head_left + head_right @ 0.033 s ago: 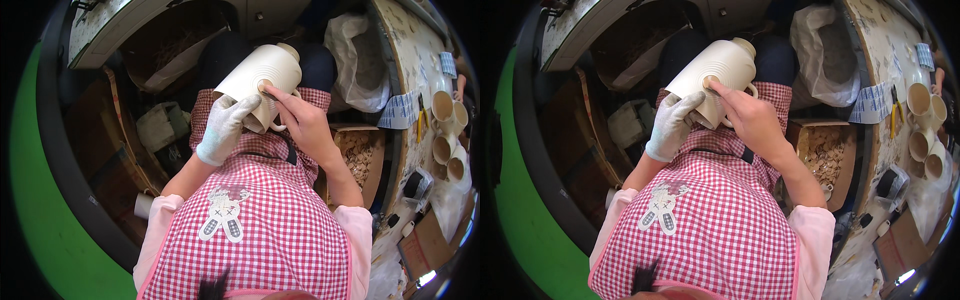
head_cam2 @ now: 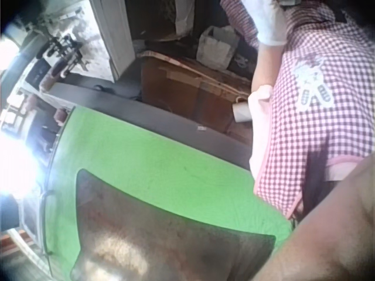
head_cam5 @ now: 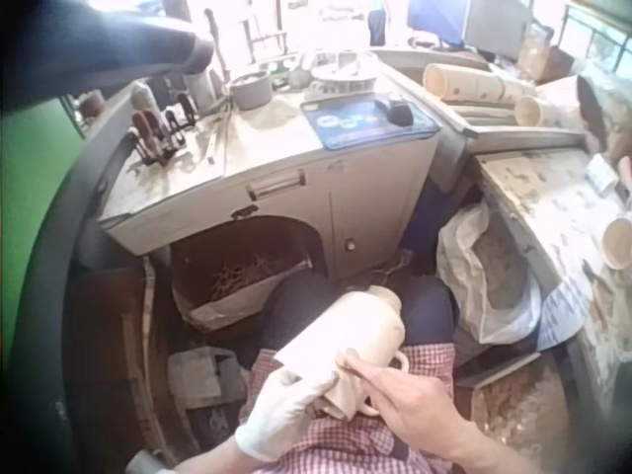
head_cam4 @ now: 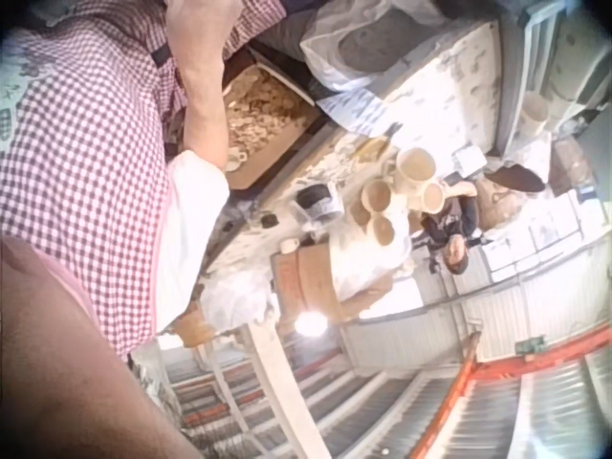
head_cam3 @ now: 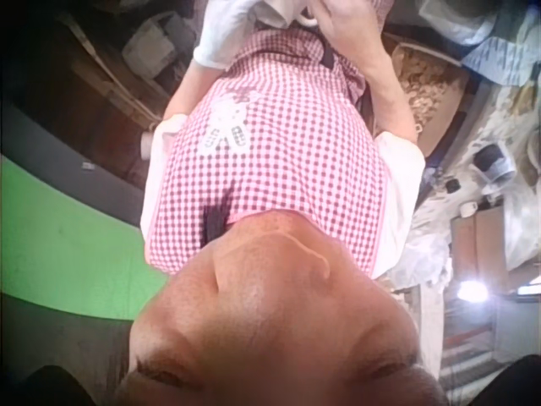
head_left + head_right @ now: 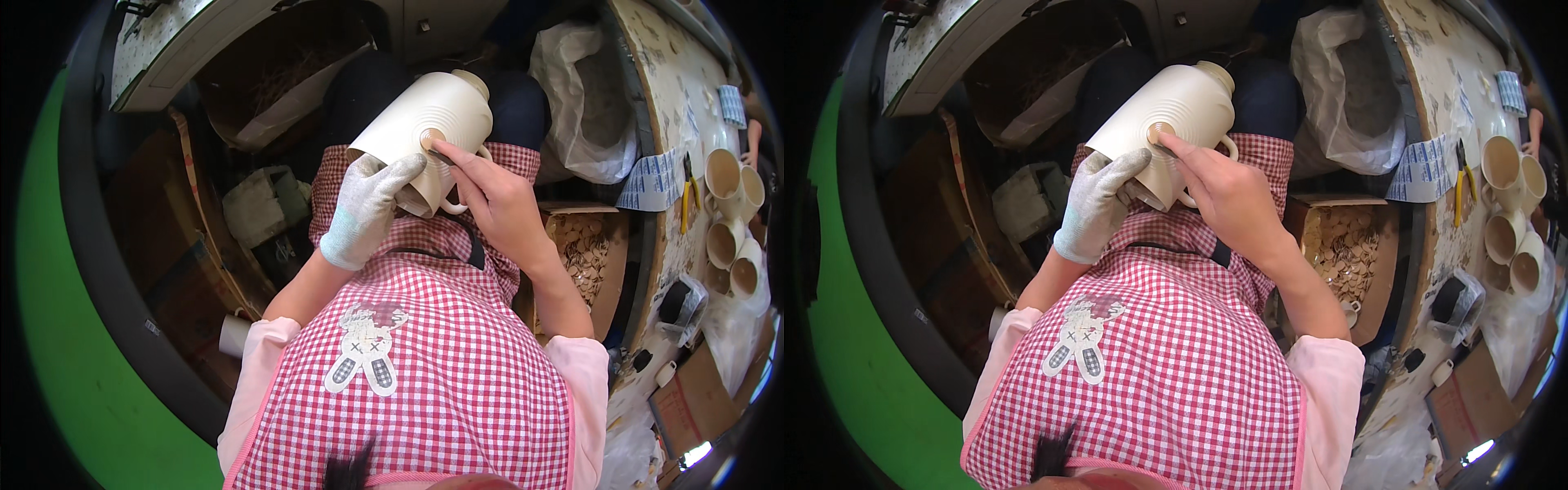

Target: The person assembles white plastic thermos bottles by inserting a small circular wooden stopper into the opening and then using pliers to trim excess material from the interior. The person repeats this process for multiple units and places the finished bottles on a nearby rack.

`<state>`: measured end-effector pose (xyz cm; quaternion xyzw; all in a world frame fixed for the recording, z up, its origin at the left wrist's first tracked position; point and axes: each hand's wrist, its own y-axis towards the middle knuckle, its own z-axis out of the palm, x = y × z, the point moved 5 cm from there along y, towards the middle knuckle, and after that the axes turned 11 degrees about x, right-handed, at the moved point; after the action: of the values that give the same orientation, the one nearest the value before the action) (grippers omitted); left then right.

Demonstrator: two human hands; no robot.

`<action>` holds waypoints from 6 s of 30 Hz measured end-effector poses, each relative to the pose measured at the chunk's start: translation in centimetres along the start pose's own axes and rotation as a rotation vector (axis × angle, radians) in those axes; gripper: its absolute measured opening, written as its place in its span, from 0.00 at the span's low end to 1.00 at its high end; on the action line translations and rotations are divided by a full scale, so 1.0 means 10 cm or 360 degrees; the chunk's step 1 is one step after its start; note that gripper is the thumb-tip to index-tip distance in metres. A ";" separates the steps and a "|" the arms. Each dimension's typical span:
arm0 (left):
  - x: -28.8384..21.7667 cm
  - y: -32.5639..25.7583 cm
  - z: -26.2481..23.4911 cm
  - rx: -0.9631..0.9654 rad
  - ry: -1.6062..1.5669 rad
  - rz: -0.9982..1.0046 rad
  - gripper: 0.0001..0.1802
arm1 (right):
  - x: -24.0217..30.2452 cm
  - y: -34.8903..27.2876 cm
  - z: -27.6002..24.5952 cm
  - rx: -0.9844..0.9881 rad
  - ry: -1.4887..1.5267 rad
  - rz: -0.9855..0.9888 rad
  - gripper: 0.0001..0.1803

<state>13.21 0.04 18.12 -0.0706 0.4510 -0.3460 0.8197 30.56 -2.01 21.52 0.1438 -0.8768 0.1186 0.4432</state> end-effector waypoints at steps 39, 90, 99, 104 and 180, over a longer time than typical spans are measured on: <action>-0.12 -0.01 -0.10 0.0113 0.0019 0.0170 0.25 | -0.64 -0.26 -0.89 -0.1002 0.0781 0.0399 0.30; -5.26 -0.87 -1.81 -0.1776 0.1908 0.1655 0.27 | -0.99 -0.02 -1.12 -0.0880 -0.0673 0.0055 0.15; -5.90 0.33 -2.12 -0.1774 0.2571 0.1260 0.22 | -1.04 0.64 -0.47 -0.0727 -0.0867 -0.0002 0.14; -5.81 0.48 -2.22 -0.1603 0.2607 0.1215 0.21 | -1.07 0.65 -0.51 -0.0703 -0.0887 0.0022 0.13; -0.65 0.18 0.74 0.0547 0.1877 0.0443 0.28 | -1.58 -2.39 -2.35 -0.1551 -0.0839 0.1050 0.14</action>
<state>17.70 4.08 26.19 0.3242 0.7701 -0.2844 0.4700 65.48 -14.03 24.22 -0.3269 -0.9078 -0.2023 0.1678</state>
